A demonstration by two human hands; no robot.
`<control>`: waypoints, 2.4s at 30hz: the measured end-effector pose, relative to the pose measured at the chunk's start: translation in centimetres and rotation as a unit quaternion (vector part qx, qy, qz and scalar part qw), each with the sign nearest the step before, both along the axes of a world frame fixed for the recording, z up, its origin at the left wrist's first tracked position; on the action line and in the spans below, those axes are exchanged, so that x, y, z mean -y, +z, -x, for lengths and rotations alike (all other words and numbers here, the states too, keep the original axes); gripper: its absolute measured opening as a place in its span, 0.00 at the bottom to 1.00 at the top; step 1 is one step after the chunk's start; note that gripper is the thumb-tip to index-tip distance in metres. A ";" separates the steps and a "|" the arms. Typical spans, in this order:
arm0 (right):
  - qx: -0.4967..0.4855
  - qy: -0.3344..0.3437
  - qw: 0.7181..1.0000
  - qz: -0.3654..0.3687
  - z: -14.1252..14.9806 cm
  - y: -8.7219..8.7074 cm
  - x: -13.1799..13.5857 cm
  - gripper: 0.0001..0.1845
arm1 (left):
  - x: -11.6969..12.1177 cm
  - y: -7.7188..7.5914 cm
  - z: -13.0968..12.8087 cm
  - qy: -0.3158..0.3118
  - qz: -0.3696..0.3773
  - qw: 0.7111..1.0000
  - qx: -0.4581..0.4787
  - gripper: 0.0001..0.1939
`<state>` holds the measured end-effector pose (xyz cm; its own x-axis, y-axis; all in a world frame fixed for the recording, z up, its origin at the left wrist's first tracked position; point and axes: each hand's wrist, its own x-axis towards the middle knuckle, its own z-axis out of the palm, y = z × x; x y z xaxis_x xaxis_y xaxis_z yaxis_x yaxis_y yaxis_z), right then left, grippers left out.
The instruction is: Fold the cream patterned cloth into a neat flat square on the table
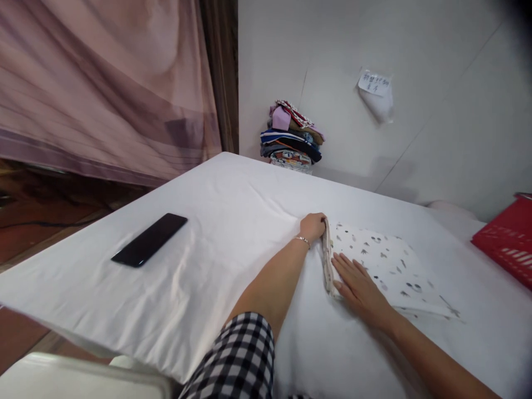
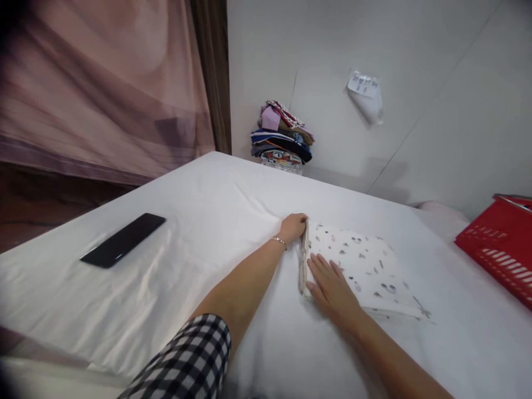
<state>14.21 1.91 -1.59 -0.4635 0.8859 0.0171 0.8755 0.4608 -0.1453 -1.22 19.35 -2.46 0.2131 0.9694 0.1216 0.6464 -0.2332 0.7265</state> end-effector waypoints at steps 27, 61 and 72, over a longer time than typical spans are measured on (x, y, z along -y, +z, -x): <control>-0.013 -0.004 1.000 0.005 0.8 0.5 0.1 0.31 | -1.1 0.2 1.4 -0.013 0.043 0.999 0.011 0.17; -0.420 -0.452 0.787 0.030 -20.7 3.8 5.1 0.14 | 8.1 2.1 -2.8 -0.105 -0.046 0.965 -0.238 0.26; -0.528 -0.422 0.704 0.219 -20.9 3.7 3.8 0.12 | 15.6 3.3 -2.6 -0.187 -0.141 0.929 -0.285 0.28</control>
